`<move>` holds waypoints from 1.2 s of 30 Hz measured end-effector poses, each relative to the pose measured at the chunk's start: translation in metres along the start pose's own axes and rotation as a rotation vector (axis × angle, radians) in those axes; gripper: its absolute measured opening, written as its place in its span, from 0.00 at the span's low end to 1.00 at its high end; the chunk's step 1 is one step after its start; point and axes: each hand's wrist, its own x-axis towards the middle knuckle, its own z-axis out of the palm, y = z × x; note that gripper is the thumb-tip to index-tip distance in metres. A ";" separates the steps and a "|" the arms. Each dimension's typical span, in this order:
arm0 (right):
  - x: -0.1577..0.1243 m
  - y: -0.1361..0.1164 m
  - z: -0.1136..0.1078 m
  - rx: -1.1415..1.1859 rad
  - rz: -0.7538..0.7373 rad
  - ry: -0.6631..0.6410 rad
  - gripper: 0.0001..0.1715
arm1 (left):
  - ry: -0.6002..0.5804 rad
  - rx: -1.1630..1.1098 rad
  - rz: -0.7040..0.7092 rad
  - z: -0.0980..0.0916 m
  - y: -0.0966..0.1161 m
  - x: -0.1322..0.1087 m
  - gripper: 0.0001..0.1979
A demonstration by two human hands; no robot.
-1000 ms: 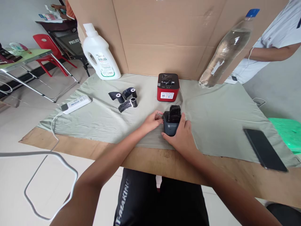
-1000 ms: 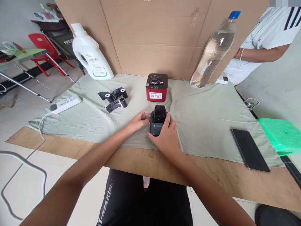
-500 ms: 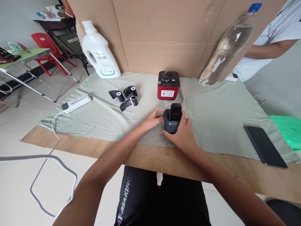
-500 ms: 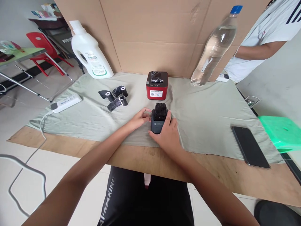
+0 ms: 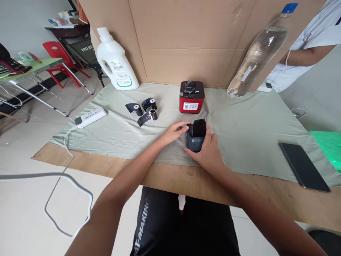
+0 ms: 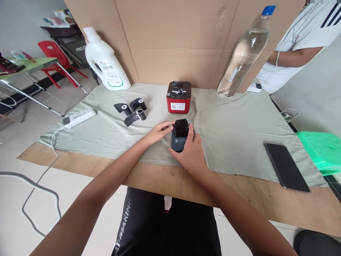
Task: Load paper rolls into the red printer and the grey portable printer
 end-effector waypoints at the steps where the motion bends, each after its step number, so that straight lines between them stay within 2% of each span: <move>1: 0.000 0.000 0.000 0.008 -0.004 -0.001 0.73 | -0.033 0.014 0.002 -0.003 0.000 0.001 0.24; 4: 0.000 0.002 0.001 0.029 -0.037 0.030 0.71 | -0.118 0.044 -0.012 -0.011 0.002 0.001 0.28; 8: 0.000 0.003 0.002 0.053 -0.068 0.051 0.70 | -0.113 0.046 -0.004 -0.012 0.001 0.001 0.29; 10: -0.001 0.003 0.001 0.044 -0.073 0.059 0.70 | -0.058 0.024 0.010 -0.006 -0.002 0.003 0.28; 16: -0.003 0.002 0.002 -0.042 -0.080 0.066 0.67 | 0.230 0.008 -0.042 0.014 -0.014 0.011 0.28; 20: -0.004 0.000 0.002 0.007 -0.141 0.096 0.61 | 0.271 0.017 -0.034 0.015 -0.015 0.009 0.31; 24: -0.003 -0.001 -0.003 0.080 -0.211 0.218 0.48 | 0.265 -0.004 -0.038 0.014 -0.016 0.008 0.31; 27: 0.000 0.004 -0.013 0.187 -0.278 0.297 0.29 | 0.366 0.083 0.005 0.014 -0.013 0.006 0.29; 29: 0.002 0.009 -0.021 0.267 -0.326 0.292 0.16 | 0.415 0.171 0.090 0.013 -0.006 0.002 0.23; 30: 0.003 0.012 -0.025 0.306 -0.345 0.280 0.15 | 0.390 0.203 0.142 0.012 -0.002 -0.002 0.21; 31: 0.004 0.015 -0.029 0.342 -0.357 0.258 0.19 | 0.325 0.225 0.197 0.011 0.003 -0.005 0.19; 34: 0.015 0.022 -0.039 0.424 -0.303 0.155 0.29 | 0.008 0.292 0.365 0.010 0.015 -0.016 0.18; 36: 0.032 0.024 -0.047 0.425 -0.212 0.057 0.30 | -0.131 0.370 0.425 0.011 0.019 -0.020 0.17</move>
